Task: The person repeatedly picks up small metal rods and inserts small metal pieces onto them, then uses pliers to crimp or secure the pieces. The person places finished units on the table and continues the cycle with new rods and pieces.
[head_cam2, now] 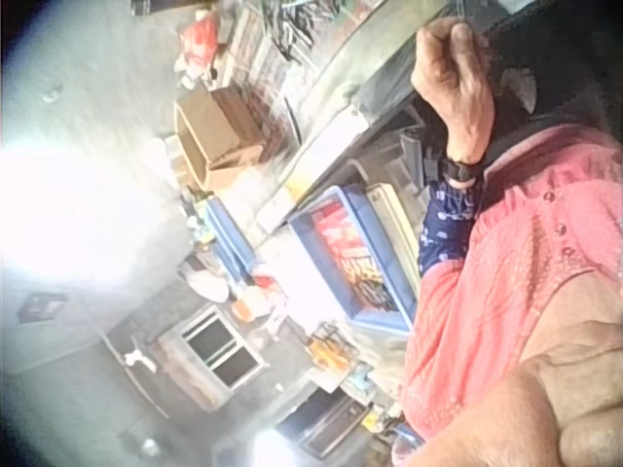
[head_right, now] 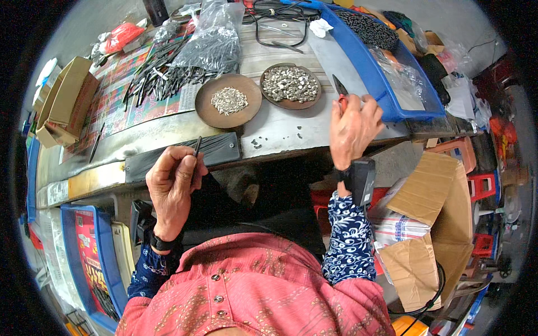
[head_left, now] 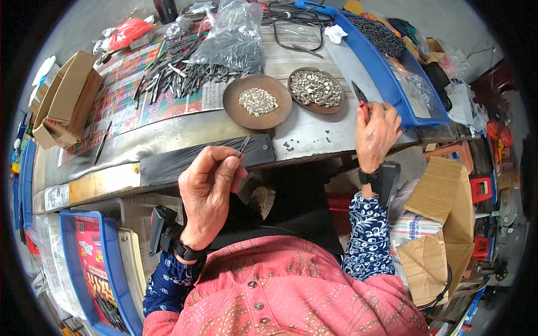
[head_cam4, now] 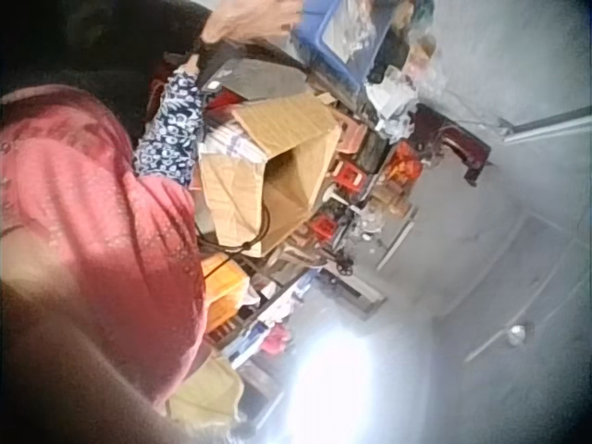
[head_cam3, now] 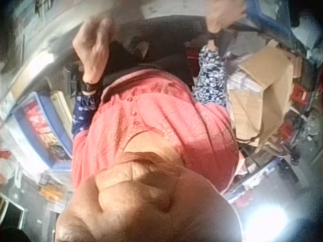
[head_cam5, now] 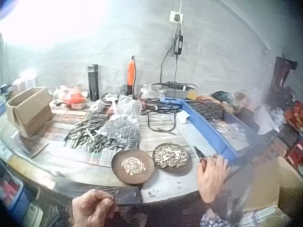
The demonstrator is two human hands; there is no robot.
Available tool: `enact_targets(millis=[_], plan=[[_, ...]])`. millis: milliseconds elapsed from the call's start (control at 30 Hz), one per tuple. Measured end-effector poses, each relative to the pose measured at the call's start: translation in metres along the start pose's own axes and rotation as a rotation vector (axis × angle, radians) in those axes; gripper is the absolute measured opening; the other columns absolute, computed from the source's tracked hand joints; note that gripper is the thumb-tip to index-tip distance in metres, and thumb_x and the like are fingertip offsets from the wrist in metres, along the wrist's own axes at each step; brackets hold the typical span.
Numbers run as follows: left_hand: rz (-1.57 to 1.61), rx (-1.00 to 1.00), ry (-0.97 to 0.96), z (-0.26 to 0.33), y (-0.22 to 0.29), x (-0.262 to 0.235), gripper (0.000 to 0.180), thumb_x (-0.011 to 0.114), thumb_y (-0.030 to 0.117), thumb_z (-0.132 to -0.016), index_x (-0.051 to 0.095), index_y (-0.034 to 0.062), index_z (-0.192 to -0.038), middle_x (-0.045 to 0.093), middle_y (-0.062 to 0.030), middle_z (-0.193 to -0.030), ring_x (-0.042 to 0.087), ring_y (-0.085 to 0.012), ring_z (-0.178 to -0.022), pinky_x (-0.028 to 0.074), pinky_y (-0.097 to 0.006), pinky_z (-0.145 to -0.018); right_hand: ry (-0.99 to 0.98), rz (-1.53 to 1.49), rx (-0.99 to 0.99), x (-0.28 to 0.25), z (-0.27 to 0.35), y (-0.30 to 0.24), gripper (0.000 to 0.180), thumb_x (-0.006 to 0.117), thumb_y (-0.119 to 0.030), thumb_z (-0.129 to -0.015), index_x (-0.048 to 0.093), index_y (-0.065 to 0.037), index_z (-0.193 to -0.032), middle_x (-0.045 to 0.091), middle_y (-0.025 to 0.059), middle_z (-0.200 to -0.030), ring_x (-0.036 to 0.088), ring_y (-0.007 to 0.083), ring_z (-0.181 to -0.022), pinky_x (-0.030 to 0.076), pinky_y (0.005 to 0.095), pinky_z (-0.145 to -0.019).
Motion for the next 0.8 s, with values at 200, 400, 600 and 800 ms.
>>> enact_targets(millis=[200,400,600,800], plan=[[0.028,-0.035,-0.030,0.000,-0.001,0.006,0.009,0.056,0.005,-0.096,0.060,-0.0027,-0.096,0.060,-0.0028,-0.073,0.048,-0.0042,-0.057,0.039,-0.018,-0.051,-0.031,-0.414,-0.289,-0.010,0.009,-0.038,0.029,0.074,-0.017,-0.076,0.067,-0.003,-0.101,0.055,0.0160,-0.110,0.049,0.0321,-0.105,0.041,0.0446,-0.090],[0.060,-0.064,-0.024,0.000,0.003,0.008,0.009,0.058,0.002,-0.093,0.059,-0.0025,-0.101,0.063,-0.0044,-0.076,0.052,-0.0045,-0.060,0.042,-0.018,-0.052,-0.051,-0.410,-0.311,-0.006,0.008,-0.043,0.033,0.076,-0.016,-0.073,0.068,-0.002,-0.101,0.055,0.0160,-0.109,0.048,0.0340,-0.104,0.040,0.0445,-0.091],[0.154,-0.097,-0.022,0.001,-0.003,0.011,0.017,0.059,-0.002,-0.091,0.056,-0.0028,-0.108,0.066,-0.0076,-0.083,0.056,-0.0049,-0.063,0.046,-0.018,-0.055,-0.046,-0.420,-0.331,-0.005,0.010,-0.042,0.029,0.074,-0.017,-0.076,0.068,-0.001,-0.100,0.057,0.0146,-0.106,0.049,0.0319,-0.102,0.041,0.0430,-0.089],[0.206,-0.122,-0.006,0.003,-0.005,0.009,0.018,0.059,-0.002,-0.091,0.056,-0.0029,-0.109,0.068,-0.0103,-0.086,0.057,-0.0062,-0.062,0.046,-0.018,-0.055,-0.031,-0.421,-0.344,-0.004,0.010,-0.043,0.028,0.074,-0.016,-0.076,0.067,-0.001,-0.099,0.058,0.0122,-0.103,0.051,0.0304,-0.099,0.042,0.0417,-0.087]])
Point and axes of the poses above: each hand's wrist, its own z-axis away from the middle knuckle, its own x-axis out of the palm, y = z × x, the point moved 3 cm from there along -z, towards the middle knuckle
